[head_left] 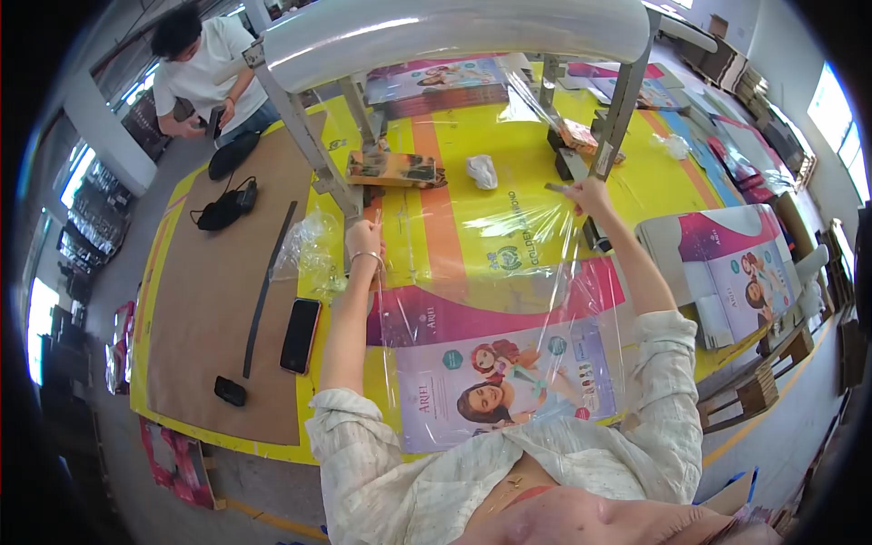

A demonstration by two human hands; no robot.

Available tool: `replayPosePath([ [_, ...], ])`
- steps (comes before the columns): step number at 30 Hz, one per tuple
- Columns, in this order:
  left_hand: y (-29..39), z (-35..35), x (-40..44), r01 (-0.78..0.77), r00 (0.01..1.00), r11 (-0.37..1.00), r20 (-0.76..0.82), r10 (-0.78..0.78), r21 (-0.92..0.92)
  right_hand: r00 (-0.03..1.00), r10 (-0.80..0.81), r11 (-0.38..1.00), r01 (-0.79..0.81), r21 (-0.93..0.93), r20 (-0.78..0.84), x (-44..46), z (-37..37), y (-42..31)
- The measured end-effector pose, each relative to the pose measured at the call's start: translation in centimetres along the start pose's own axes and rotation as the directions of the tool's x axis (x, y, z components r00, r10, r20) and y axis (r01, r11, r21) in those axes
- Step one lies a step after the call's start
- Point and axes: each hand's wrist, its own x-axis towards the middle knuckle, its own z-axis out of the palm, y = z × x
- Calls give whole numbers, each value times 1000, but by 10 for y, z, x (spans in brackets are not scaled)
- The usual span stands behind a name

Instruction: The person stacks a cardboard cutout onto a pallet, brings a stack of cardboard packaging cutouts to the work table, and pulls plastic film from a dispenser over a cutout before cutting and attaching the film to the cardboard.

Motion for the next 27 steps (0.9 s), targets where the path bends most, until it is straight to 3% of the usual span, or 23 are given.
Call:
replayPosePath([
  [1,-3,11,5,-6,1000,1000,7,6,-6,1000,5,1000,-5,-5,-8,-1,6,6],
  [2,-8,21,8,-104,983,934,-108,149,342,999,-25,994,21,-107,-39,-3,14,12],
  [3,-10,29,9,-141,933,743,-162,320,654,996,-54,978,40,-206,-65,-5,23,16],
  [4,-8,31,8,-155,935,742,-146,324,652,997,-38,978,23,-209,-70,-2,36,22],
  [6,-1,34,2,-114,991,707,28,133,698,937,-251,856,97,-508,-243,-3,62,35],
  [7,-1,38,1,-138,989,704,53,141,697,935,-244,852,81,-518,-256,-9,64,35],
  [9,2,51,-5,-52,989,710,-63,135,702,936,-203,848,22,-529,-287,-22,61,30],
  [10,11,53,-15,-93,989,706,-19,150,702,913,-251,901,99,-422,-322,-36,48,21],
  [11,23,47,-30,-343,928,638,143,344,689,884,-293,932,181,-313,-364,-52,33,17],
  [12,31,48,-38,-568,805,529,293,516,631,892,-256,938,135,-318,-374,-70,16,17],
  [13,30,57,-42,-600,788,523,333,518,605,866,-250,958,158,-237,-434,-91,0,18],
  [15,20,74,-47,-776,619,430,425,661,462,847,-189,979,125,-158,-498,-143,-35,19],
  [16,19,80,-46,-745,667,475,545,508,469,917,4,1000,-10,-13,-400,-175,-57,19],
  [17,12,87,-48,-770,636,465,582,506,437,944,189,979,-161,124,-271,-207,-72,25],
  [19,6,97,-43,-677,727,546,563,392,494,963,176,984,-178,8,-202,-271,-91,46],
  [21,0,100,-39,-688,716,530,578,391,495,936,343,928,-350,-129,-74,-335,-95,46],
  [23,-2,102,-37,-699,707,514,590,390,497,862,506,857,-506,-95,-25,-389,-87,40],
  [27,2,101,-41,-695,711,515,582,394,501,836,547,825,-547,140,41,-438,-58,36],
])
